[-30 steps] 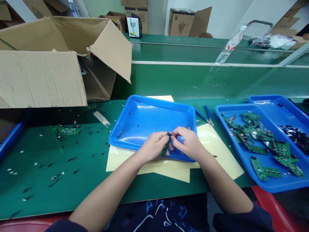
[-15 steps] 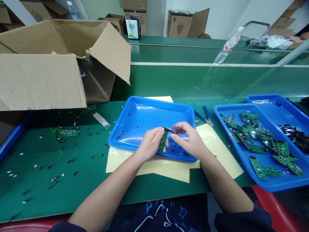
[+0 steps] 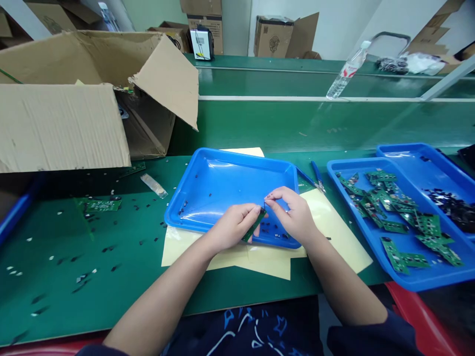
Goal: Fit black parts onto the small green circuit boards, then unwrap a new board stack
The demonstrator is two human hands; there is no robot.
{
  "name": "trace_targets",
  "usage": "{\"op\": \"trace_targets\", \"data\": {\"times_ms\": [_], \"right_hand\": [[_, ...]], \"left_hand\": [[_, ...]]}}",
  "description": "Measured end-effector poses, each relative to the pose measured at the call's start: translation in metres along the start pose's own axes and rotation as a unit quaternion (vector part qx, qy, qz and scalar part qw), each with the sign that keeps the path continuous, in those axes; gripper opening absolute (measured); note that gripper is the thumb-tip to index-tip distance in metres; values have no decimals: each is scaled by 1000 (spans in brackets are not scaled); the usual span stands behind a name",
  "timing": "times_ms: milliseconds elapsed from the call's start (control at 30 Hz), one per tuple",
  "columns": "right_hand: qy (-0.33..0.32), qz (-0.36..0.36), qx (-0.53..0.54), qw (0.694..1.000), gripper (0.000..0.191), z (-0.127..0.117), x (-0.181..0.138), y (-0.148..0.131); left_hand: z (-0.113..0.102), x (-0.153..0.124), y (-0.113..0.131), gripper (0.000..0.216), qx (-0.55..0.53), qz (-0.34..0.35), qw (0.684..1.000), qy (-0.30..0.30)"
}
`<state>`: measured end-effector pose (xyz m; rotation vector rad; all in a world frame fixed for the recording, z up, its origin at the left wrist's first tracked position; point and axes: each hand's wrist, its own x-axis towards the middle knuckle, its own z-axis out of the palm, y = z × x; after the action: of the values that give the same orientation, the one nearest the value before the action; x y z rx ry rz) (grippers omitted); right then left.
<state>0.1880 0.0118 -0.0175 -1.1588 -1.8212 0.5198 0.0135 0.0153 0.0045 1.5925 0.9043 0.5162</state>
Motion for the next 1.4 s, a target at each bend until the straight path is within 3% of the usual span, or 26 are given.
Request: {"op": "trace_targets", "data": {"times_ms": [133, 233, 333, 400, 500, 667, 800, 1067, 1233, 1300, 1400], "right_hand": [[22, -64, -1, 998, 18, 2, -2, 0], [83, -17, 29, 996, 47, 1, -1, 1], [129, 48, 60, 989, 28, -3, 1, 3], [78, 87, 80, 990, 13, -5, 2, 4], [-17, 112, 106, 988, 14, -3, 2, 3], [19, 79, 78, 994, 6, 1, 2, 0], [-8, 61, 60, 996, 5, -2, 2, -1], [0, -22, 0, 1000, 10, -3, 3, 2], [-72, -78, 20, 994, 11, -11, 4, 2], [-74, -37, 69, 994, 11, -13, 3, 2], [-30, 121, 191, 974, 12, -10, 3, 3]], "left_hand": [[-3, -2, 4, 43, 51, 10, 998, -42], [-3, 0, 2, 38, 117, 23, 993, 22], [-4, 2, -4, 33, 138, 56, 983, 103], [-5, 3, -7, 38, 142, 77, 981, 111], [-5, 2, -10, 42, 162, 92, 979, 86], [-3, 1, -9, 46, 193, 79, 978, 31], [-4, 2, -10, 49, 196, 70, 978, 28], [-5, 6, -17, 42, 203, 87, 973, 72], [-7, 9, -21, 36, 194, 104, 965, 140], [-9, 9, -22, 34, 207, 140, 953, 172], [-10, 7, -23, 32, 247, 216, 923, 200]]}}
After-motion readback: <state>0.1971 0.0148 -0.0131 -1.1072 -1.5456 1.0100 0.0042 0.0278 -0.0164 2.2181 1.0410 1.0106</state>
